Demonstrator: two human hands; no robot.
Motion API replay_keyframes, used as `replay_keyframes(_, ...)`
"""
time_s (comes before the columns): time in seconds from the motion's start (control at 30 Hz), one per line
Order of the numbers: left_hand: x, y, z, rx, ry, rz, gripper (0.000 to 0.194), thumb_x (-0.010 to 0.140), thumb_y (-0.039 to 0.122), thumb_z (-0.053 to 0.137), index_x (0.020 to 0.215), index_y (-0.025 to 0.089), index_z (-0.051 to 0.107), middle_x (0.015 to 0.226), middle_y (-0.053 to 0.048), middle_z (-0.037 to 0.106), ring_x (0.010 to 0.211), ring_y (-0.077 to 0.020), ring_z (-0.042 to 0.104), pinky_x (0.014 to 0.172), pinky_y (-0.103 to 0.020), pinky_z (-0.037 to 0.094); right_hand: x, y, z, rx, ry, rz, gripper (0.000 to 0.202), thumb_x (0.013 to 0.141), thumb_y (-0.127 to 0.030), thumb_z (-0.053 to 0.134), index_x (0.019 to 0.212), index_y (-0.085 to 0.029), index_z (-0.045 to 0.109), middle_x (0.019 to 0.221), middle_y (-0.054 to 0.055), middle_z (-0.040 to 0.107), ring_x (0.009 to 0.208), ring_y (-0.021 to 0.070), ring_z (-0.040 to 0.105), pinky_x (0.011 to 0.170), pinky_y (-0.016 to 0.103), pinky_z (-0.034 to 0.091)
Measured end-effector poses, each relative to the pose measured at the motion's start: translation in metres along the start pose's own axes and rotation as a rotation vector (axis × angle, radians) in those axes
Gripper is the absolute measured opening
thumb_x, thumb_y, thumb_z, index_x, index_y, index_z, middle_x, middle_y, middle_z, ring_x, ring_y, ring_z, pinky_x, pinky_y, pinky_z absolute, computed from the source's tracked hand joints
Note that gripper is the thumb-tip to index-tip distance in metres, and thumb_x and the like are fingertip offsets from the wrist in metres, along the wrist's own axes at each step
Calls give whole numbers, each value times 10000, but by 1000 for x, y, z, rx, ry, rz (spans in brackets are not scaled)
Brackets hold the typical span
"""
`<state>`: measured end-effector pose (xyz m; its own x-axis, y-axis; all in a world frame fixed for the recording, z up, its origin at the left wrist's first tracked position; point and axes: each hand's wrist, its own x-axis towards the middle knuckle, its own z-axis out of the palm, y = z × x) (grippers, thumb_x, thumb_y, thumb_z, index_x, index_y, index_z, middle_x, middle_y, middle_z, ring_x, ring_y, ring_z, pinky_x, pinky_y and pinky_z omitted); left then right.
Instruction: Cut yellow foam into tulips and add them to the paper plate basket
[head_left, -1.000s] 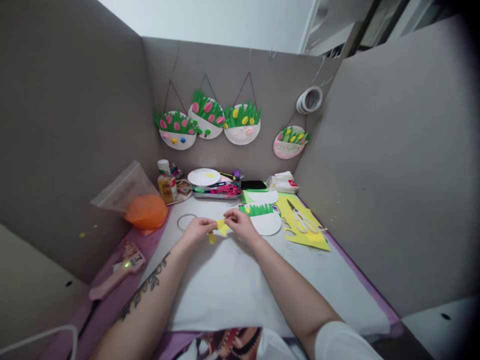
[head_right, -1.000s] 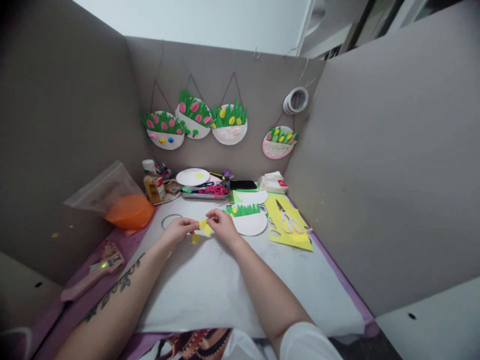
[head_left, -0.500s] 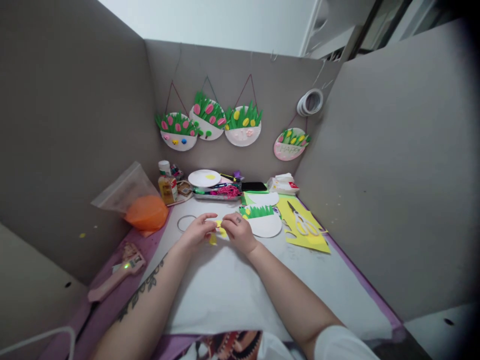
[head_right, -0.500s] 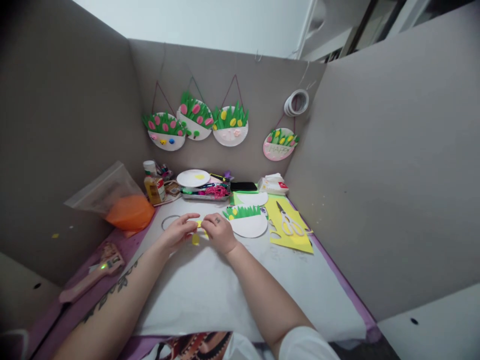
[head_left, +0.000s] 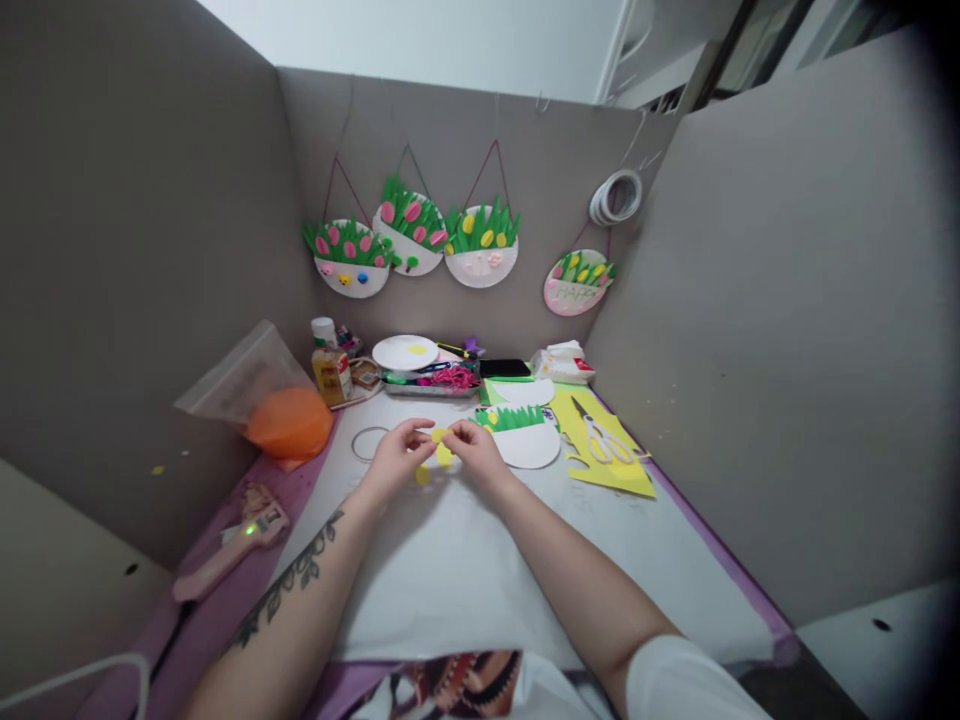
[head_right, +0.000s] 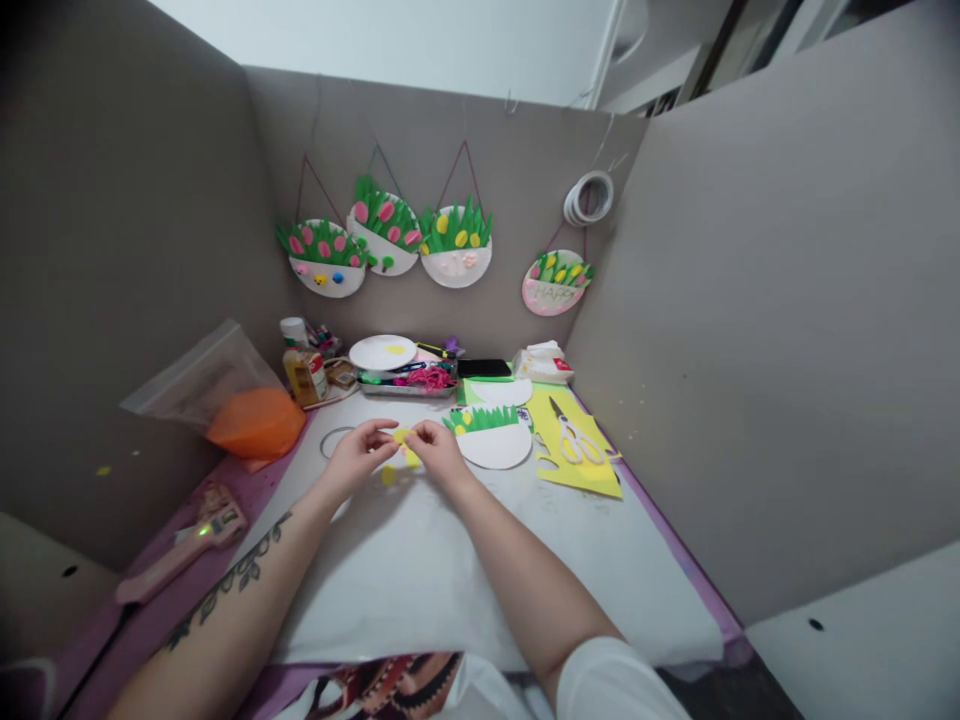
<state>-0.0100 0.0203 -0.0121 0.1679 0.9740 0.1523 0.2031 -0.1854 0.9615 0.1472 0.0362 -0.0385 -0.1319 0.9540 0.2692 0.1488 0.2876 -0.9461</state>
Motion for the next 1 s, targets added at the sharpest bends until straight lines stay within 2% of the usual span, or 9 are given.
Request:
replay_keyframes(0.2, 3, -5, 0, 17, -11, 1, 352, 651, 420, 630, 861, 137, 631, 808, -66, 663, 744, -180, 593, 691, -272, 446, 1, 3, -3, 53, -16, 25, 223, 716, -378, 583, 644, -178, 514, 558, -42, 473, 528, 97, 422, 515, 218, 344)
replay_keyframes(0.43, 3, -8, -3, 157, 56, 65, 257, 689, 404, 579, 723, 153, 623, 643, -16, 606, 603, -138, 526, 571, -229, 382, 0, -1, -3, 12, -31, 12, 199, 689, -346, 618, 625, -173, 545, 563, -32, 501, 529, 100, 435, 510, 222, 340)
replay_keyframes(0.57, 5, -12, -4, 149, 73, 36, 249, 684, 396, 568, 712, 155, 622, 626, -7, 598, 577, -130, 509, 546, -223, 359, 2, 1, -5, 94, -15, 19, 221, 760, -373, 529, 686, -173, 590, 605, -13, 544, 540, 104, 462, 528, 228, 373)
replay_keyframes(0.7, 6, -14, -4, 137, 62, 25, 247, 695, 387, 560, 727, 148, 611, 633, -8, 591, 574, -125, 498, 537, -221, 354, 4, 3, -6, 144, 6, 14, 180, 725, -345, 570, 687, -172, 601, 616, -13, 559, 544, 100, 470, 527, 219, 376)
replay_keyframes(0.87, 5, -10, -2, 90, 33, 36, 235, 691, 375, 567, 722, 144, 592, 616, 5, 561, 567, -114, 480, 533, -215, 354, 4, 2, -4, 253, -40, 151, 165, 668, -307, 606, 609, -155, 584, 495, -27, 536, 412, 63, 349, 425, 205, 279)
replay_keyframes(1.0, 5, -7, -2, 11, -7, 4, 249, 675, 391, 577, 728, 148, 583, 631, 8, 569, 579, -113, 492, 551, -217, 369, 4, 3, -5, 364, -82, 232, 140, 629, -276, 620, 591, -144, 595, 449, -25, 519, 400, 63, 360, 406, 204, 226)
